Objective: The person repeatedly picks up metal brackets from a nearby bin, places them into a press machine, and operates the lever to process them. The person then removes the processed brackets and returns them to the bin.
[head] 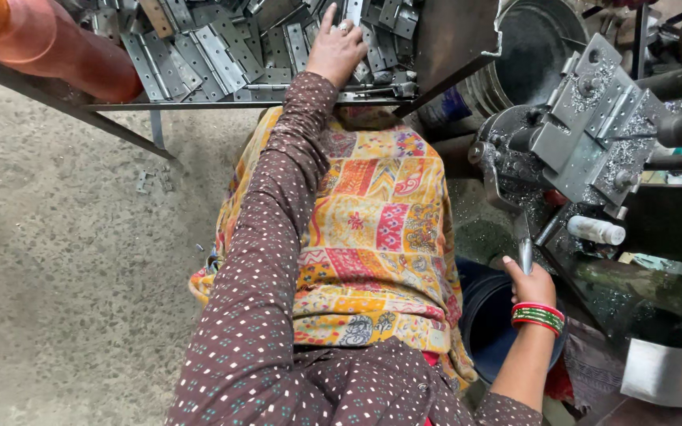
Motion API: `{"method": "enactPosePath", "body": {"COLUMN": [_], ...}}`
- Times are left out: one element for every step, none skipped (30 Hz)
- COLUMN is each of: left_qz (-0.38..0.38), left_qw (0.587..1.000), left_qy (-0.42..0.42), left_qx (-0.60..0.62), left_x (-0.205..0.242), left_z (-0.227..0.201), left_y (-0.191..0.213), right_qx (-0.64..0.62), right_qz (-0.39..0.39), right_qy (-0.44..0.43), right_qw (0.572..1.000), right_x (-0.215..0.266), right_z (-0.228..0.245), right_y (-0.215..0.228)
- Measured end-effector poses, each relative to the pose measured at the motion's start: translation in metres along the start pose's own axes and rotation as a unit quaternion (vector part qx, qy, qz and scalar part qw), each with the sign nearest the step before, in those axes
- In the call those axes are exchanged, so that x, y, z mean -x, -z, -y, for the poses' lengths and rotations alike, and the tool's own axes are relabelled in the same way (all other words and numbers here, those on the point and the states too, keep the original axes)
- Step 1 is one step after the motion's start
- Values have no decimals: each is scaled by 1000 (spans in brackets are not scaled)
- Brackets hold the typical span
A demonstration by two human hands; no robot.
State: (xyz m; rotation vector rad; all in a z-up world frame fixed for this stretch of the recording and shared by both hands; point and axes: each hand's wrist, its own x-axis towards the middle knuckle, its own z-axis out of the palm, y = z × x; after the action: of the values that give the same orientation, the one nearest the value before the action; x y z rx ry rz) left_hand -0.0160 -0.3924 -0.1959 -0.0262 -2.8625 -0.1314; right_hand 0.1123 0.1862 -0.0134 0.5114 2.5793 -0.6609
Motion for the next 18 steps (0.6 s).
{"method": "enactPosePath", "body": {"left_qz": [14, -28, -71, -113, -140, -167, -194, -162, -129, -96, -108, -120, -132, -130, -127, -124, -129, -134], "left_qw": [1000, 999, 997, 992, 989, 986, 981, 987, 991, 995, 994, 993, 991, 991, 991, 991, 990, 989], "left_qy": [-1, -6, -10, -13, -13, -13, -14, -6, 0, 7, 7, 8, 8, 6, 5, 3, -3, -8], "left_qx": [-11, -23, -35, -47, -34, -21, -8, 6, 21, 37, 13, -10, -32, -38, -46, -53, -60, -66], "left_x": [6, 11, 16, 20, 22, 23, 22, 20, 19, 19, 17, 16, 15, 14, 16, 18, 21, 25], "left_z": [2, 4, 7, 10, 13, 14, 16, 17, 15, 12, 9, 7, 4, 1, -1, -2, -3, -3], "left_y": [0, -1, 0, 1, 2, 2, 3, 3, 3, 2, 1, 1, 1, 2, 3, 4, 6, 9], "right_qx": [-6, -10, -14, -19, -19, -20, -21, -21, -22, -23, -22, -20, -19, -19, -19, -19, -22, -25], "right_qz": [4, 5, 8, 10, 17, 23, 29, 27, 25, 22, 19, 17, 13, 12, 12, 12, 15, 18], "right_qy": [-5, -9, -12, -15, -18, -21, -24, -21, -22, -22, -21, -19, -18, -19, -19, -19, -15, -12], "right_qw": [1000, 1000, 1000, 1000, 1000, 999, 999, 999, 999, 999, 999, 999, 1000, 1000, 1000, 1000, 1000, 999], "right_x": [0, 1, 1, 2, 1, 1, 0, -1, 0, 0, 0, 0, 0, 0, 0, -1, -2, -2], "right_z": [-1, -2, -2, -2, -1, 0, 2, 4, 3, 2, 1, 0, -1, -3, -4, -4, -4, -4], "right_y": [-1, -1, -1, -2, -1, 0, 1, 1, 2, 2, 1, 0, -1, -1, -2, -1, -1, -1]}}
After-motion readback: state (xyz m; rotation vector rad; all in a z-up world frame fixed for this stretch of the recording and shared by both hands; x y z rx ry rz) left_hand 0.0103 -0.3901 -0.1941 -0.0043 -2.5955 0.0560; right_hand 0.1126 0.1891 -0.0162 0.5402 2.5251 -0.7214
